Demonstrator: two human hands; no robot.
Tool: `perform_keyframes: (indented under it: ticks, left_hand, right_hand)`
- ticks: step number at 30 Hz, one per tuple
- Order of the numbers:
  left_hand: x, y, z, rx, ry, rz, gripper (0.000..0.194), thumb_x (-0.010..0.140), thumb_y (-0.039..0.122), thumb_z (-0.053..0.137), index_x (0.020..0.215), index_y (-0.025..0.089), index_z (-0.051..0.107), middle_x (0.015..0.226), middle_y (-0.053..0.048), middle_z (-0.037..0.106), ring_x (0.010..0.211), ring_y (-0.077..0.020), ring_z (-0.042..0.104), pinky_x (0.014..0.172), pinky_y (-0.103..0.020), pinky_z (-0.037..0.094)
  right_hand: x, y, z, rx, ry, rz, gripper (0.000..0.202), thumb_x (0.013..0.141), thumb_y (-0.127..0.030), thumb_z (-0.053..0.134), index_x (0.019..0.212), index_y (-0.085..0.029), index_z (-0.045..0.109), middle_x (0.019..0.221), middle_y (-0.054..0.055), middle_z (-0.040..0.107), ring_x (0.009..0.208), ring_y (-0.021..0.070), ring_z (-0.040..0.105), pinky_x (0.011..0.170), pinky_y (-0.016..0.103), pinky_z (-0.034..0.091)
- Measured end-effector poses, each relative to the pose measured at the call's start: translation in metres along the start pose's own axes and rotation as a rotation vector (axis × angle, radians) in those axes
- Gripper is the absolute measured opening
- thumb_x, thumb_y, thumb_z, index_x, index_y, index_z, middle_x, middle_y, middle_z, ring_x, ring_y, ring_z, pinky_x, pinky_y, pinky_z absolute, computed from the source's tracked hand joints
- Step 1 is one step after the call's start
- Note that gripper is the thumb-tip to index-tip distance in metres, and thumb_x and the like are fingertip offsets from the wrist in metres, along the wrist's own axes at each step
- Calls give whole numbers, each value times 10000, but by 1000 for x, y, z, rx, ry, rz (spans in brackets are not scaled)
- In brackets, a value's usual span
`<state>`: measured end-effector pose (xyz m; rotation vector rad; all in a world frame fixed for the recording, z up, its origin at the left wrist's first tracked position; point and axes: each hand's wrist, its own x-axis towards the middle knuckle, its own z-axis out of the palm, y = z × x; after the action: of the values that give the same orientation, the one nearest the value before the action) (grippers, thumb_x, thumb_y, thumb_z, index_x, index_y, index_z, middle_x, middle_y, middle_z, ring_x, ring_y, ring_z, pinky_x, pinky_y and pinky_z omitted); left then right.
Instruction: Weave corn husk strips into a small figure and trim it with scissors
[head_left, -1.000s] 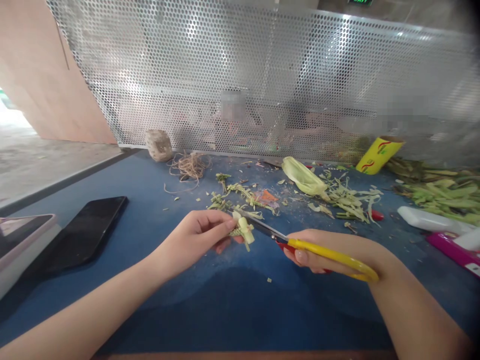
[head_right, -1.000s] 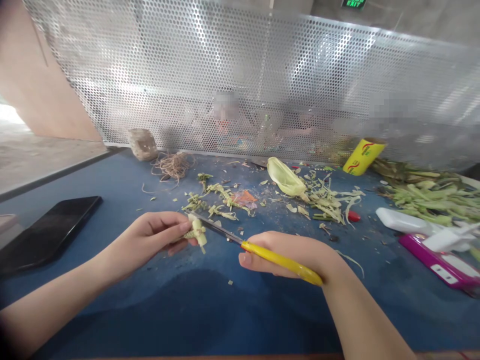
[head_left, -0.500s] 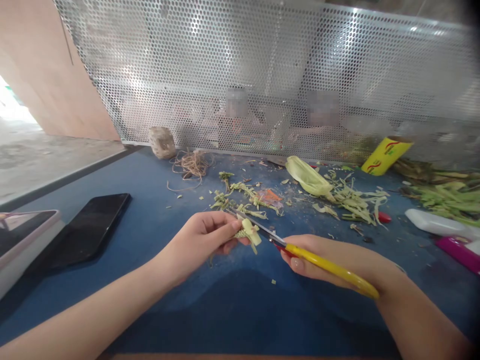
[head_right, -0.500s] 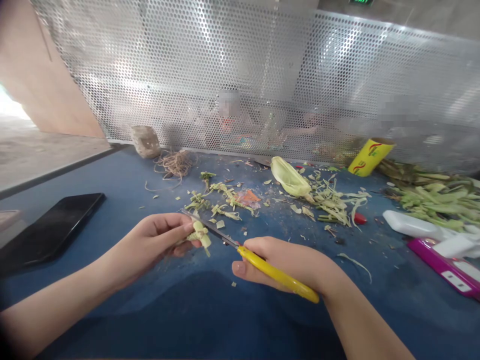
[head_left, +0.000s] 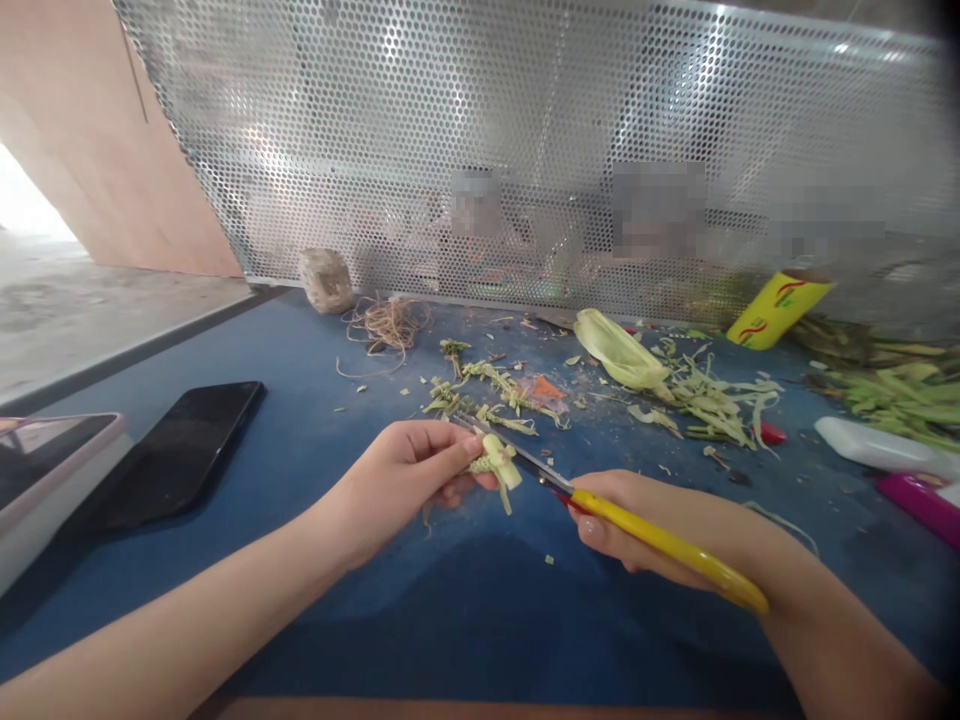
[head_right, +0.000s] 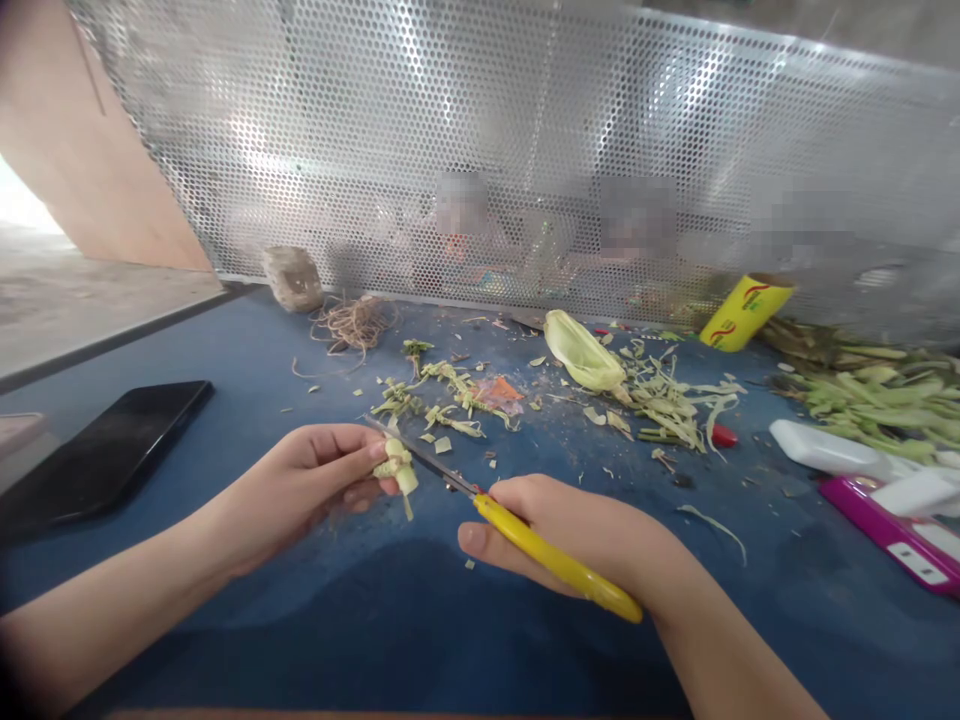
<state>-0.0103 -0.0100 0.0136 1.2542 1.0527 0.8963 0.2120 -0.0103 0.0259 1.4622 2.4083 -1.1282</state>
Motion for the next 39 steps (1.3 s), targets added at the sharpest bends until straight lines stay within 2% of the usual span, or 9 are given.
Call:
perform_keyframes:
  ticks: [8,14,17,21,24,27,33,36,39]
  left_hand:
    - [0,-2,-2,11,24,35,237,744,341,578,650,134,645,590,-22,586,471,-62,381,463,-193,289]
    - [1,-4,-1,3,22,46,229,748,335,577,658,139,652,577,-16,573,476,-66,373,463,-198,282]
    - [3,-3,-3,-11,21,48,226,747,328,579,654,134,647,562,-6,548,471,-63,361,454,-196,273]
    - [6,0,-4,-121,96,84,188,752,293,569,679,132,635,520,24,471,485,-68,364,457,-190,293]
    - [7,3,-3,-226,176,97,158,730,241,589,849,142,621,672,-7,570,536,-75,423,488,-198,336]
    - [7,4,-2,-262,192,114,331,714,199,603,1041,184,552,752,-13,618,568,-77,469,507,-198,359]
    - [7,2,-4,-246,208,127,137,713,252,627,805,176,560,660,13,602,580,-82,516,555,-204,400]
    - [8,2,-5,-220,221,106,142,709,285,634,729,175,547,642,25,581,597,-80,525,552,-189,403]
    - [8,2,-5,-213,223,90,164,707,307,634,726,171,545,624,25,574,548,-67,495,525,-178,395]
  right_hand:
    - [4,0,6,58,34,46,538,735,-703,311,751,-180,439,663,-18,441,514,78,388,483,211,338]
    - [8,3,4,27,81,22,539,701,-708,375,635,-174,412,556,-40,359,472,65,294,432,199,278]
    - [8,9,1,84,62,44,527,704,-703,381,639,-180,393,529,-49,338,452,62,289,410,192,261]
    - [9,27,-3,141,105,111,521,720,-698,358,691,-183,430,559,-33,390,438,63,334,388,187,267]
    - [13,39,-5,67,93,172,508,706,-688,400,681,-186,478,554,-19,440,422,78,376,381,200,265]
    - [18,42,-6,-52,145,145,476,655,-667,494,649,-192,523,554,-3,500,451,108,436,406,216,272]
    - [25,31,0,-165,233,238,481,641,-664,506,700,-190,559,673,59,611,526,164,537,435,239,298]
    - [25,26,3,-188,237,242,458,665,-638,498,701,-186,554,695,68,610,534,166,546,426,241,292]
    - [24,26,4,-216,251,184,419,616,-586,584,745,-188,562,772,65,599,616,184,566,467,241,323]
